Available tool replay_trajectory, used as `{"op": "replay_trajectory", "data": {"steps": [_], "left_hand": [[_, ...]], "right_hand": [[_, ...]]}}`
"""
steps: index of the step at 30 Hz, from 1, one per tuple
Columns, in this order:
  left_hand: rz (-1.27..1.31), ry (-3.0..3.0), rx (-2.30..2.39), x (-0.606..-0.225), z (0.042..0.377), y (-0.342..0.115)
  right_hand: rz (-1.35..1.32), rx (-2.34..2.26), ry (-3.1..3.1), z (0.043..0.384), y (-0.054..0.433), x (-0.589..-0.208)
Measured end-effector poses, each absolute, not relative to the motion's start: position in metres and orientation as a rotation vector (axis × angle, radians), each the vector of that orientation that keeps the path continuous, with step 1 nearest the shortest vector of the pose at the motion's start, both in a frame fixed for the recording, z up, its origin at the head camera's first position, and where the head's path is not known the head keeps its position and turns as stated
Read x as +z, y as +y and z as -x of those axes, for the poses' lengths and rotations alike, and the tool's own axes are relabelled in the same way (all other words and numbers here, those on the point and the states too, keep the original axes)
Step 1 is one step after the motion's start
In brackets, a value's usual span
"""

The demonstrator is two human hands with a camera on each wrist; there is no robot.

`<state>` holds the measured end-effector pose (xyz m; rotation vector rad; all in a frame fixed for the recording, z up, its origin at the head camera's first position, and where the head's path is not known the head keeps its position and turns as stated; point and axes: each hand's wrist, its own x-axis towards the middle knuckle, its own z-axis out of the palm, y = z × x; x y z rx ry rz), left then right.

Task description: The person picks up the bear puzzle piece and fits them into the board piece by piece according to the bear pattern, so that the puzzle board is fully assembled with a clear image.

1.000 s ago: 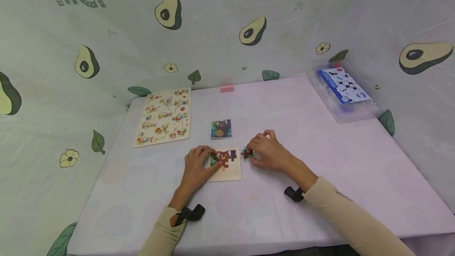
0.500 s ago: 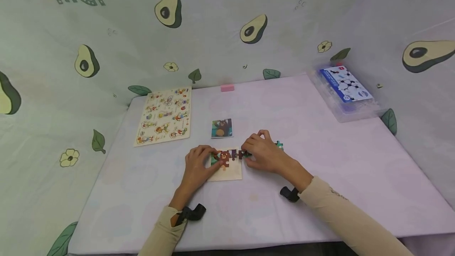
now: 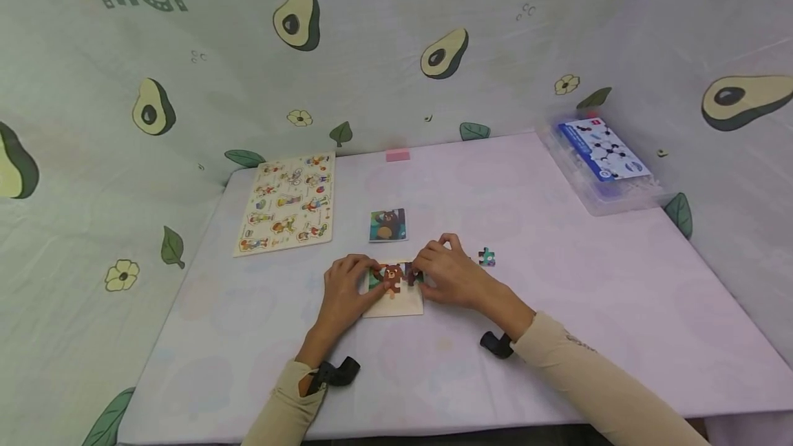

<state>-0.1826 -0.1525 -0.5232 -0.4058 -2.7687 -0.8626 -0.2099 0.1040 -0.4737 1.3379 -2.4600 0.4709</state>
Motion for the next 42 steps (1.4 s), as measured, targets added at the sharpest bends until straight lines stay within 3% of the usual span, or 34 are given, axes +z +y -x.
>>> {"op": "replay_trajectory", "data": {"steps": [42], "left_hand": [[0.422,-2.761,-0.830,-0.521,0.183,-0.152]], "right_hand": [[-1.372,0.399,-2.499,0.205,0.086,-0.489]]}}
